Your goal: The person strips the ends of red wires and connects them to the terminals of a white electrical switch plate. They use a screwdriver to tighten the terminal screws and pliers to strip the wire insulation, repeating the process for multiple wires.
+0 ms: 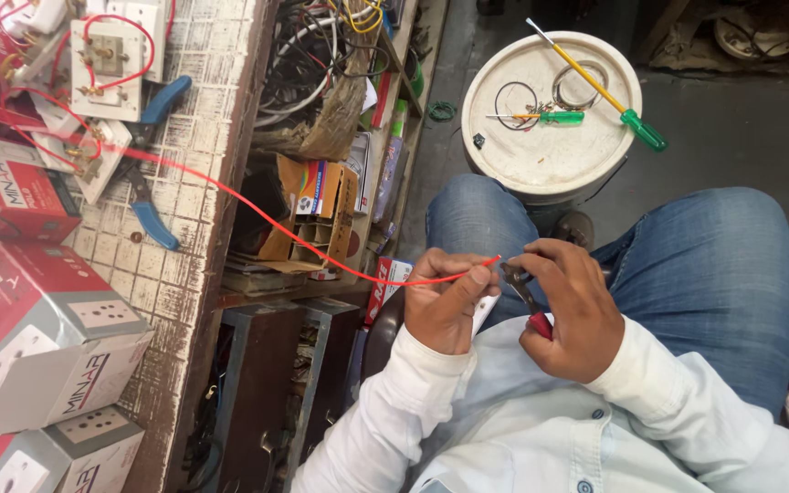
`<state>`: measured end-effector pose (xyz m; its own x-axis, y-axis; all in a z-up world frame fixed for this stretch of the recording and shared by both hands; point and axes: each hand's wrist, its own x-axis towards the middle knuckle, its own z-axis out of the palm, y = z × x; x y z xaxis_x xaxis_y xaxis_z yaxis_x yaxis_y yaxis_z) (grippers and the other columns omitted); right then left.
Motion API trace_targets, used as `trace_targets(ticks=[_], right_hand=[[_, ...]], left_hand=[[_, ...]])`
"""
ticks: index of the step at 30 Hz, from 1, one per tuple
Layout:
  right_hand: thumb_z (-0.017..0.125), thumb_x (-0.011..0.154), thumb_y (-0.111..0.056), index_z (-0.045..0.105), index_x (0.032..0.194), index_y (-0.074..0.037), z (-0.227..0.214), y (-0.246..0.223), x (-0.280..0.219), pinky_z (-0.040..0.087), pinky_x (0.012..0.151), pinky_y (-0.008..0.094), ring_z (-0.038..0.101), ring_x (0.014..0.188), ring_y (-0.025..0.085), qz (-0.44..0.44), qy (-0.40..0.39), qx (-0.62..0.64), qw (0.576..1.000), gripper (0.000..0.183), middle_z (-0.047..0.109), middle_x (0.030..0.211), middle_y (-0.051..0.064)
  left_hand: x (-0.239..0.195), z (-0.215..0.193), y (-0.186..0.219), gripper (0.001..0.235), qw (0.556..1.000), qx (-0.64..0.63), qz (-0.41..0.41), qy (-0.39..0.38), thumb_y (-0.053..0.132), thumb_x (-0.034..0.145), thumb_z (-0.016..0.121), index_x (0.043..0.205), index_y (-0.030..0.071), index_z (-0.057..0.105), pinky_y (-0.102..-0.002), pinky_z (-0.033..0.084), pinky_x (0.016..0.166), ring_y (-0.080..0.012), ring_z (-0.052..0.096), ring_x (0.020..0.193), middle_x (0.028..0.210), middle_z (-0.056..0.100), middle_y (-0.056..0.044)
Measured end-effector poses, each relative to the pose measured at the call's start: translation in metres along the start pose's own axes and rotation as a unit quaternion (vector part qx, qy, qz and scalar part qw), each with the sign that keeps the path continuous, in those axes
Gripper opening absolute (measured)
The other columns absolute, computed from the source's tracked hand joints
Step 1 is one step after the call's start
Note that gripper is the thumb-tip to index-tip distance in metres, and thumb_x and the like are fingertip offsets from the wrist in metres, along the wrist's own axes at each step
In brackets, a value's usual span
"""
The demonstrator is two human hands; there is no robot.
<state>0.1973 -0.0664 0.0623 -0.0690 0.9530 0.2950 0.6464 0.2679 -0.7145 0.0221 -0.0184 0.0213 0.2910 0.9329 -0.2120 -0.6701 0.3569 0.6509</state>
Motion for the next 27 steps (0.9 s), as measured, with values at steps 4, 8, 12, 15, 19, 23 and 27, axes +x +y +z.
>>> trace_targets(ticks=[4,8,12,15,19,23,27], right_hand=[[0.070,0.051,-0.008,0.058,0.123,-0.004,-0.005,-0.001,0.002,0.043,0.096,0.050,0.055,0.114,0.042,-0.003,0.021,-0.021,1.000,0.073,0.053,0.125,0.022],[0.072,0.049,-0.009,0.058,0.121,-0.003,-0.011,0.002,0.004,0.043,0.095,0.051,0.055,0.109,0.042,-0.011,0.023,-0.027,0.999,0.073,0.053,0.120,0.022],[0.073,0.047,-0.010,0.062,0.113,-0.002,-0.015,0.004,0.008,0.046,0.089,0.048,0.055,0.102,0.040,-0.028,0.033,-0.032,0.999,0.067,0.054,0.112,0.020],[0.074,0.048,-0.009,0.065,0.107,-0.001,-0.018,0.006,0.010,0.049,0.079,0.045,0.056,0.092,0.038,-0.025,0.028,-0.036,0.999,0.060,0.056,0.102,0.019],[0.073,0.048,-0.008,0.065,0.102,0.000,-0.022,0.009,0.014,0.051,0.070,0.044,0.058,0.080,0.037,-0.020,0.008,-0.021,1.000,0.055,0.057,0.092,0.017],[0.074,0.049,-0.007,0.067,0.101,-0.001,-0.021,0.012,0.015,0.049,0.064,0.045,0.058,0.071,0.036,0.014,-0.020,-0.019,1.000,0.053,0.054,0.082,0.016],[0.071,0.052,-0.007,0.063,0.103,0.000,-0.012,0.022,0.006,0.050,0.065,0.041,0.059,0.072,0.035,0.015,-0.017,0.032,0.999,0.052,0.054,0.086,0.015]], left_hand=[[0.000,0.006,-0.002,0.021,0.999,0.040,0.000,-0.009,-0.003,0.089,0.077,0.094,0.003,0.058,-0.036,0.061,0.079,-0.0209,0.073,0.087,0.101,0.073,-0.019],[0.001,0.007,0.000,0.022,0.995,0.080,0.024,-0.045,-0.004,0.089,0.077,0.093,0.004,0.057,-0.034,0.059,0.078,-0.0198,0.071,0.084,0.099,0.073,-0.019],[-0.002,0.006,0.004,0.022,0.991,0.125,0.017,-0.045,-0.004,0.089,0.077,0.091,0.003,0.056,-0.034,0.059,0.078,-0.0183,0.069,0.082,0.097,0.073,-0.018],[-0.003,0.011,0.012,0.020,0.990,0.134,-0.014,-0.048,-0.004,0.090,0.077,0.094,0.002,0.058,-0.033,0.058,0.076,-0.0179,0.069,0.080,0.093,0.072,-0.016],[-0.016,0.039,0.050,0.009,0.914,0.356,-0.151,-0.124,0.006,0.096,0.075,0.099,0.000,0.069,-0.035,0.056,0.069,-0.0204,0.067,0.074,0.084,0.070,-0.015],[-0.054,0.086,0.076,0.029,0.652,0.669,0.337,-0.117,0.023,0.086,0.081,0.102,0.004,0.067,-0.043,0.055,0.079,-0.0332,0.071,0.089,0.095,0.071,-0.015],[-0.017,0.084,0.070,0.033,0.531,0.745,0.391,-0.098,0.029,0.078,0.082,0.089,0.004,0.065,-0.051,0.047,0.072,-0.0367,0.063,0.079,0.083,0.063,-0.015]])
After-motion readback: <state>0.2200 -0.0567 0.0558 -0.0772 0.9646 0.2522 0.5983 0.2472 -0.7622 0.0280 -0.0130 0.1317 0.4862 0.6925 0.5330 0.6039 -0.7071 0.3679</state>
